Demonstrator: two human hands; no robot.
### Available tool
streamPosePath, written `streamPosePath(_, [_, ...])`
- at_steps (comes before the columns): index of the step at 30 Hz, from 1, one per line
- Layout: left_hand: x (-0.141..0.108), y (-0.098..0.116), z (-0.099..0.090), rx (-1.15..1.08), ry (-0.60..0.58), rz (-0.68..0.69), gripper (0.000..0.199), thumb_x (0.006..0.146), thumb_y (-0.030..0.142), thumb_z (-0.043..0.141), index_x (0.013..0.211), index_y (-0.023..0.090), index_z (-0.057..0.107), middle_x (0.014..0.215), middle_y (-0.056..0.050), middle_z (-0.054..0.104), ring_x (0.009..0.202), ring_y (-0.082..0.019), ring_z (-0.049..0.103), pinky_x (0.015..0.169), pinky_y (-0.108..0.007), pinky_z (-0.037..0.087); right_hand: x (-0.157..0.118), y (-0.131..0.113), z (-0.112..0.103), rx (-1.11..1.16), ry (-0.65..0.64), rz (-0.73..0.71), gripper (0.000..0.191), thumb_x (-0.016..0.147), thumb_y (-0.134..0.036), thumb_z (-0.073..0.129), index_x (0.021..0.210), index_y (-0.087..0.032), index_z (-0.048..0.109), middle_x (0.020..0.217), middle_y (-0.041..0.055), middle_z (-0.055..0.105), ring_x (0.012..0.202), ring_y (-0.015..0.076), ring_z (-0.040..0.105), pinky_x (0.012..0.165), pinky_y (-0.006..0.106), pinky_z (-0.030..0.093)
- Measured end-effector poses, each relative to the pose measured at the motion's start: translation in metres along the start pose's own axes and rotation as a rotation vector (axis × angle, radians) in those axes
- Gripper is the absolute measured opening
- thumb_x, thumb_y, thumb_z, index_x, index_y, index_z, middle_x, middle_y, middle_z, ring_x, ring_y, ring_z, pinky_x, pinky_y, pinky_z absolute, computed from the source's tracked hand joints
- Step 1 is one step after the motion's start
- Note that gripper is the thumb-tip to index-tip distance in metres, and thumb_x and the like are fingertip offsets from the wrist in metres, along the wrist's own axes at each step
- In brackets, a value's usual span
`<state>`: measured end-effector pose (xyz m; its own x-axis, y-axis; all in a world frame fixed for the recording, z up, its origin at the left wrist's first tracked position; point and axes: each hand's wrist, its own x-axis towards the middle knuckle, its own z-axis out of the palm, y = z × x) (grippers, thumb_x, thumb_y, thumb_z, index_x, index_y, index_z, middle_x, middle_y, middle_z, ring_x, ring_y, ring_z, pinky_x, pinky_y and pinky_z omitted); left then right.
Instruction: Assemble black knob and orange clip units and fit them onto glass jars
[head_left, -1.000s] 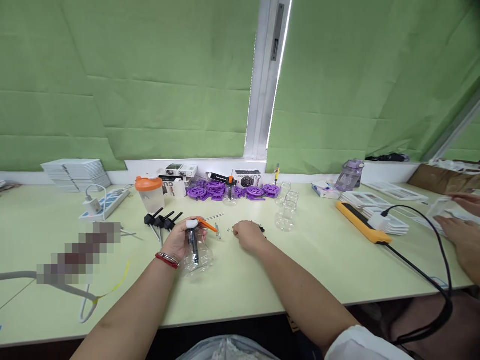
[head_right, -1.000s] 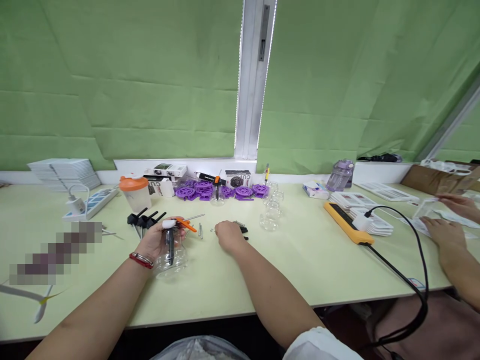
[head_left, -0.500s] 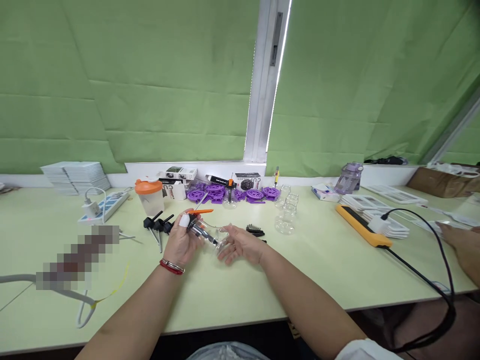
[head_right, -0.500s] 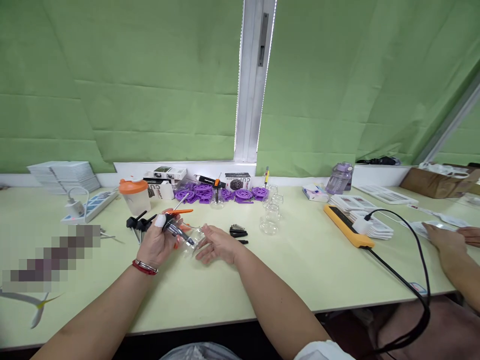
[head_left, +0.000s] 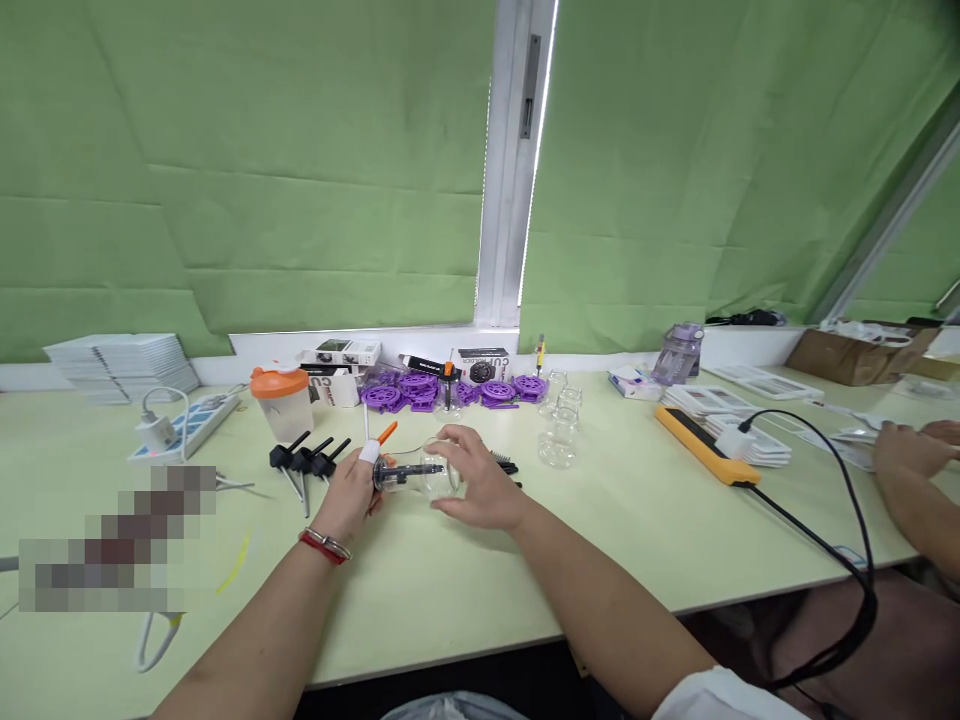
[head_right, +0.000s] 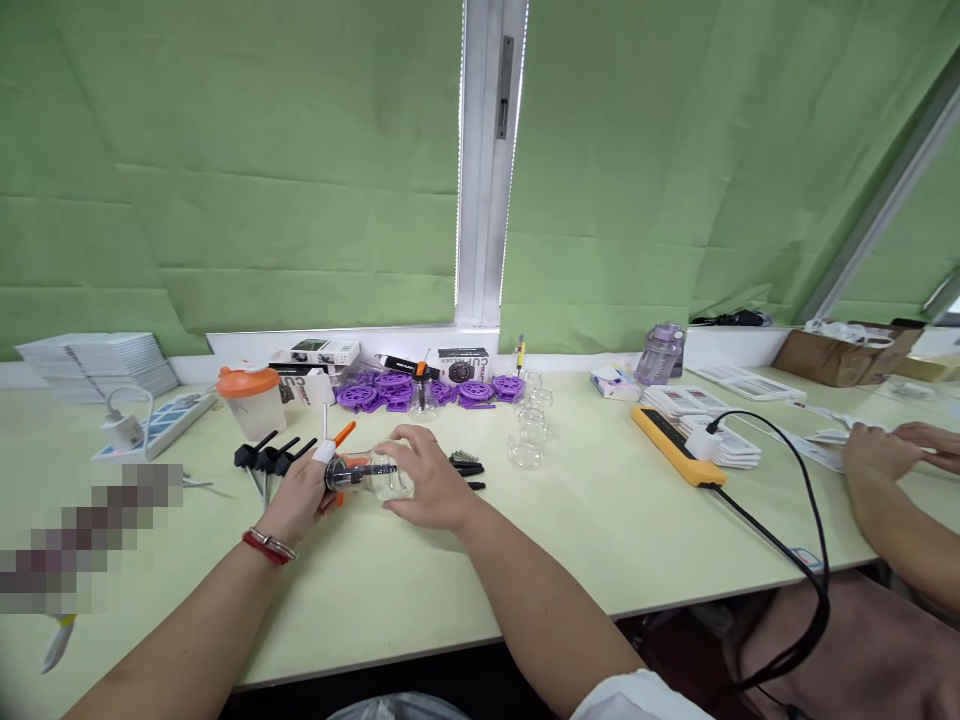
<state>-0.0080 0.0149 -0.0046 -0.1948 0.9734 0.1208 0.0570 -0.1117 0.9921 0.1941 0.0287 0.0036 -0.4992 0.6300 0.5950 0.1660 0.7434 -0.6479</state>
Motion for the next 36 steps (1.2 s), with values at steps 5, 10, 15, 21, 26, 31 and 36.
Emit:
streamPosePath(5, [0.001, -0.003, 0.001, 0.065, 0.068, 0.091, 0.035, 0.083, 0.051, 0.043, 0.07, 0.019, 0.049, 0.044, 0.005, 0.043, 0.032, -0.009, 0.036, 0.031, -0.021, 0.029, 0.004, 0.01, 0.005, 0.237, -0.003, 0.406, 0.069, 0.08, -0.062, 0.048, 0.134, -0.024, 0.032, 0.125, 0.015, 0.043, 0.108, 0.0263, 0.053, 0.083, 0.047, 0.05])
streamPosePath(10, [0.0, 0.001, 0.002, 0.066, 0.063, 0.063, 0.035, 0.082, 0.051, 0.043, 0.07, 0.019, 0.049, 0.046, 0.005, 0.045, 0.031, -0.009, 0.036, 0.03, -0.022, 0.029, 0.002, 0.006, -0.002, 0.22, -0.07, 0.261, 0.07, 0.067, -0.054, 0.068, 0.127, -0.027, 0.043, 0.13, 0.0112, 0.043, 0.117, 0.0257, 0.047, 0.094, 0.045, 0.044])
streamPosePath(15, [-0.002, 0.003, 0.003, 0.033, 0.055, 0.1, 0.033, 0.082, 0.049, 0.043, 0.068, 0.019, 0.048, 0.048, 0.005, 0.047, 0.031, -0.008, 0.037, 0.03, -0.021, 0.029, 0.001, 0.004, -0.002, 0.395, -0.064, 0.459, 0.065, 0.079, -0.063, 0.048, 0.132, -0.028, 0.034, 0.125, 0.0128, 0.046, 0.11, 0.0246, 0.054, 0.082, 0.045, 0.051])
streamPosePath(21, [0.001, 0.002, -0.003, 0.011, 0.023, 0.031, 0.035, 0.08, 0.05, 0.047, 0.064, 0.019, 0.048, 0.041, 0.006, 0.041, 0.029, -0.008, 0.033, 0.029, -0.02, 0.026, -0.001, 0.002, -0.006, -0.144, -0.122, 0.052, 0.072, 0.068, -0.029, 0.072, 0.131, -0.027, 0.038, 0.131, 0.0113, 0.043, 0.116, 0.0249, 0.048, 0.093, 0.044, 0.047])
streamPosePath(26, [0.003, 0.004, -0.005, -0.164, -0.042, -0.136, 0.036, 0.075, 0.051, 0.053, 0.06, 0.018, 0.049, 0.041, 0.004, 0.046, 0.028, -0.005, 0.027, 0.029, -0.019, 0.022, 0.003, -0.008, -0.008, -0.613, -0.208, -0.504, 0.044, 0.083, -0.007, 0.052, 0.123, -0.026, 0.047, 0.133, 0.008, 0.047, 0.136, 0.0224, 0.026, 0.11, 0.051, 0.029])
streamPosePath(31, [0.0, 0.005, -0.003, -0.224, -0.109, -0.272, 0.034, 0.073, 0.049, 0.055, 0.061, 0.017, 0.051, 0.042, 0.003, 0.048, 0.026, -0.005, 0.029, 0.028, -0.019, 0.021, 0.009, -0.015, -0.018, -0.394, -0.386, -0.492, 0.018, 0.085, -0.024, 0.058, 0.1, -0.034, 0.058, 0.117, -0.0038, 0.061, 0.12, 0.0149, 0.05, 0.105, 0.041, 0.041])
streamPosePath(36, [-0.002, 0.006, -0.001, -0.244, -0.178, -0.308, 0.034, 0.074, 0.048, 0.053, 0.063, 0.016, 0.054, 0.041, 0.003, 0.048, 0.026, -0.005, 0.028, 0.029, -0.019, 0.019, 0.012, -0.02, -0.033, -0.22, -0.415, -0.48, 0.02, 0.079, -0.027, 0.065, 0.094, -0.041, 0.062, 0.099, -0.0074, 0.068, 0.098, 0.0133, 0.062, 0.094, 0.036, 0.051])
